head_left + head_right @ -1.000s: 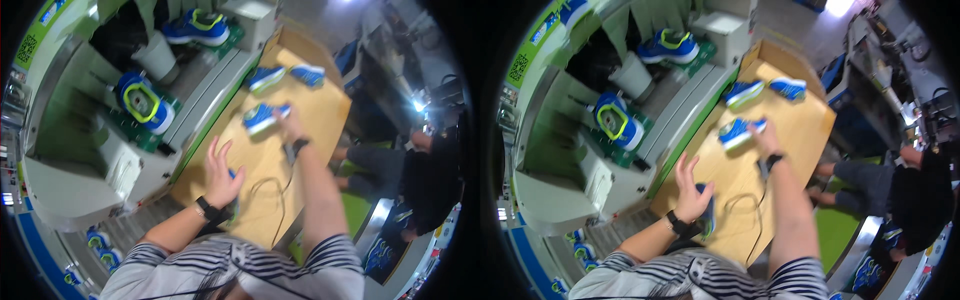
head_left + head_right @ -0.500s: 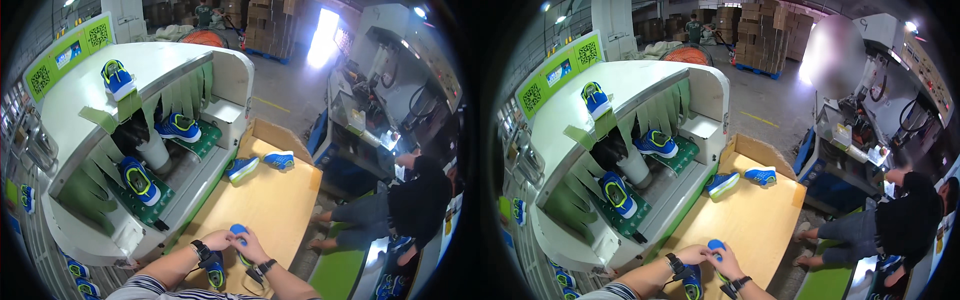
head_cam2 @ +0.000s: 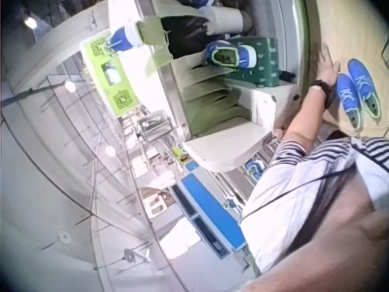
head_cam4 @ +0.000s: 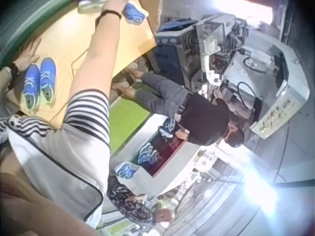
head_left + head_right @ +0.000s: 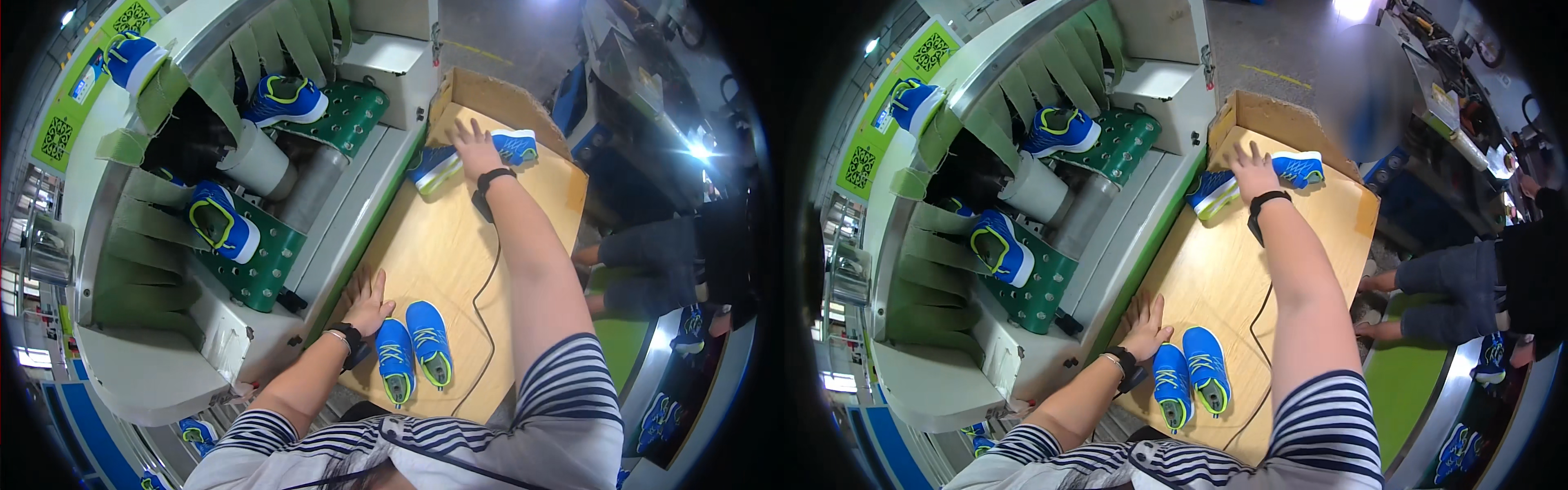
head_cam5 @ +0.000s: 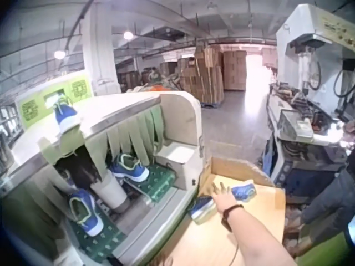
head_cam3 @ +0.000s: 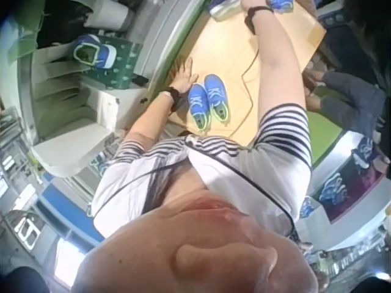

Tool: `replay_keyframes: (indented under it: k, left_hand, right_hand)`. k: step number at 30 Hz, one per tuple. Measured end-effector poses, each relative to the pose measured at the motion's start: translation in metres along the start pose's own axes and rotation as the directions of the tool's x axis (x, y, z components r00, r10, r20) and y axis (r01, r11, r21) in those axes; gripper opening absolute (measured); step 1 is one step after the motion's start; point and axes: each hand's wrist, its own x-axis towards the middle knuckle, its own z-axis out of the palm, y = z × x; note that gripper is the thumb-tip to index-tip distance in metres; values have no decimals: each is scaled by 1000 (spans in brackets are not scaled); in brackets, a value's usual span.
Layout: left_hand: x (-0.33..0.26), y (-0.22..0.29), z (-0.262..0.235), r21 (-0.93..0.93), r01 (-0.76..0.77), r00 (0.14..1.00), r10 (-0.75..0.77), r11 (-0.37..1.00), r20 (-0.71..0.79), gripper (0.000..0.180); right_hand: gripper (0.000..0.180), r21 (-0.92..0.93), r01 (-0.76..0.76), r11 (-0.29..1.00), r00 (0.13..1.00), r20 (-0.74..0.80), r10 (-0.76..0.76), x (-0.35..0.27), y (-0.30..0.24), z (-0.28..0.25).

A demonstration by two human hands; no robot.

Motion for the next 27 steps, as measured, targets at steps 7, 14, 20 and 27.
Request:
replay_keyframes:
  k: [7, 14, 20, 27]
  left_hand:
    - [-6, 1, -1, -31, 86, 996, -85, 996, 36, 88]
    - [-5, 3, 3, 53, 28, 999, -26, 998, -47, 83]
    - [-5, -5, 7, 79, -1, 994, 10, 997, -109, 78]
    - [2, -9, 12, 140, 10, 995, 5, 990, -104, 79]
  right_hand:
    - [62, 470, 244, 848, 890, 239, -388, -71, -47, -13]
    - [88, 488, -108, 866, 988, 146, 41, -33, 76, -19]
    - [56, -135, -59, 989, 978, 191, 85, -37, 74, 1]
    - [61, 440, -873, 210, 487, 779, 394, -234, 20, -61]
